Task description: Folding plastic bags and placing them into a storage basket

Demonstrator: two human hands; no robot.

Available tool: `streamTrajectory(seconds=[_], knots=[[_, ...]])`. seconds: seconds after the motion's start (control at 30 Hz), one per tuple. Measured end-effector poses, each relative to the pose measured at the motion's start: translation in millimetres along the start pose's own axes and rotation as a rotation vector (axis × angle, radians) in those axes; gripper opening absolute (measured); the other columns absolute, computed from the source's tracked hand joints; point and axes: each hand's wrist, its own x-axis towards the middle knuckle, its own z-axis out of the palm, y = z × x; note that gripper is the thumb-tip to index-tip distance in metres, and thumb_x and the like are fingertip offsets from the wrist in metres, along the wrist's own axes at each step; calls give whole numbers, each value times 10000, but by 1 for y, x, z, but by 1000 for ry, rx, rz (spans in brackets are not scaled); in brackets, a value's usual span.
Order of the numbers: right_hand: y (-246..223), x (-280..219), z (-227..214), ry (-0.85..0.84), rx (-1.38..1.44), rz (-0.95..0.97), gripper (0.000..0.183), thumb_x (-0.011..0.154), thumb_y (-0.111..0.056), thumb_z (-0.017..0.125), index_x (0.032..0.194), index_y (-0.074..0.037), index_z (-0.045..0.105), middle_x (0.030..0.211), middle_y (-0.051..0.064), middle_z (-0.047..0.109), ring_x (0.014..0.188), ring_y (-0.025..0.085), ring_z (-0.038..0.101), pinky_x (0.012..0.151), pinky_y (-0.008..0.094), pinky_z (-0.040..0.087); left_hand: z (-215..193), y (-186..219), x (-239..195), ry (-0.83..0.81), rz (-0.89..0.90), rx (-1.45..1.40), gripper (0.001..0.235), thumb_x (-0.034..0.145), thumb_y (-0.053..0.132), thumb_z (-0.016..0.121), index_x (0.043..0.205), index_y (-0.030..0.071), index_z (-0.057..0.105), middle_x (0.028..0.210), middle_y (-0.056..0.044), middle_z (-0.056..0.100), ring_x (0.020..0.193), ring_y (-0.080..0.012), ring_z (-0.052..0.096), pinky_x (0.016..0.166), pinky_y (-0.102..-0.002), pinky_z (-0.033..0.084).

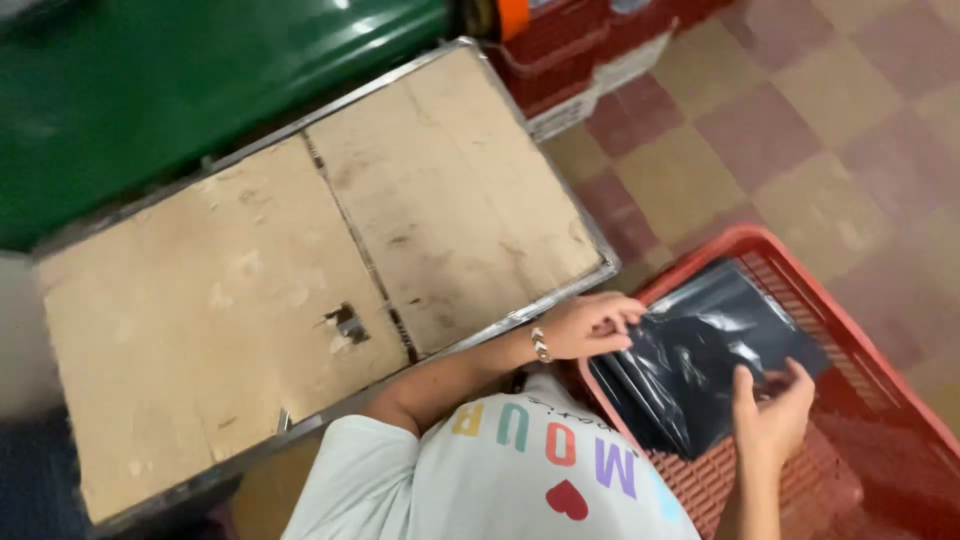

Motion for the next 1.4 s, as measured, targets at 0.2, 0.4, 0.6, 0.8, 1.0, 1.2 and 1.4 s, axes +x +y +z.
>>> streamTrajectory(seconds=[0.2, 0.4, 0.6, 0.8, 1.0, 1.2, 1.4], knots=[[-138, -54, 74, -244, 611, -460, 395, 1005, -13, 647, 1384, -2, 534, 1094, 110, 593, 981, 174, 554, 969, 302, 460, -159, -123, -188, 790, -570, 3, 271, 953, 259, 671, 1201, 151, 668, 1100, -63, 743, 970, -172, 709, 869, -303, 585], [-235, -117, 219, -876, 659, -626, 248, 956, -135, 656, 1198, -79, 648, 987, 37, 670, 874, 131, 622, 825, 266, 516, -284, -234, -363, 1503, -866, -193, 183, 958, 297, 663, 1057, 147, 629, 859, -23, 740, 726, -134, 746, 642, -273, 589], [-279, -180, 313, -1171, 466, -642, 65, 948, -159, 643, 884, -148, 645, 1112, 32, 753, 1068, 177, 679, 928, 325, 474, -387, -309, -441, 1845, -667, -657, 341, 911, 350, 724, 1161, 158, 594, 913, -54, 729, 732, -172, 730, 423, -269, 439], [-255, -202, 348, -1237, 478, -432, 200, 977, -151, 655, 1145, -60, 713, 963, 24, 691, 897, 116, 625, 806, 245, 480, -459, -305, -456, 1768, -479, -957, 584, 877, 545, 644, 1304, 158, 550, 1418, -137, 620, 1278, -281, 637, 1037, -430, 511], [-247, -206, 321, -1130, 430, -344, 192, 968, -134, 652, 1105, -31, 738, 1041, 58, 710, 899, 160, 632, 837, 290, 499, -476, -342, -460, 1860, -257, -1250, 890, 749, 644, 682, 1498, 213, 469, 1646, -60, 368, 1508, -278, 399, 1153, -554, 392], [-258, -198, 322, -1180, 568, -243, 241, 991, -139, 618, 1146, 9, 726, 864, 111, 678, 798, 218, 684, 744, 326, 533, -423, -259, -455, 2197, -232, -1277, 399, 780, 195, 854, 1150, 160, 709, 1158, -21, 743, 981, -175, 709, 683, -359, 629], [-283, -197, 382, -1189, 687, -30, 200, 1052, -187, 585, 1204, -67, 631, 1168, 109, 658, 974, 278, 712, 878, 406, 583, -375, -82, -439, 2150, -149, -1246, 293, 844, 239, 870, 1009, 96, 676, 960, -85, 688, 804, -300, 742, 790, -493, 686]])
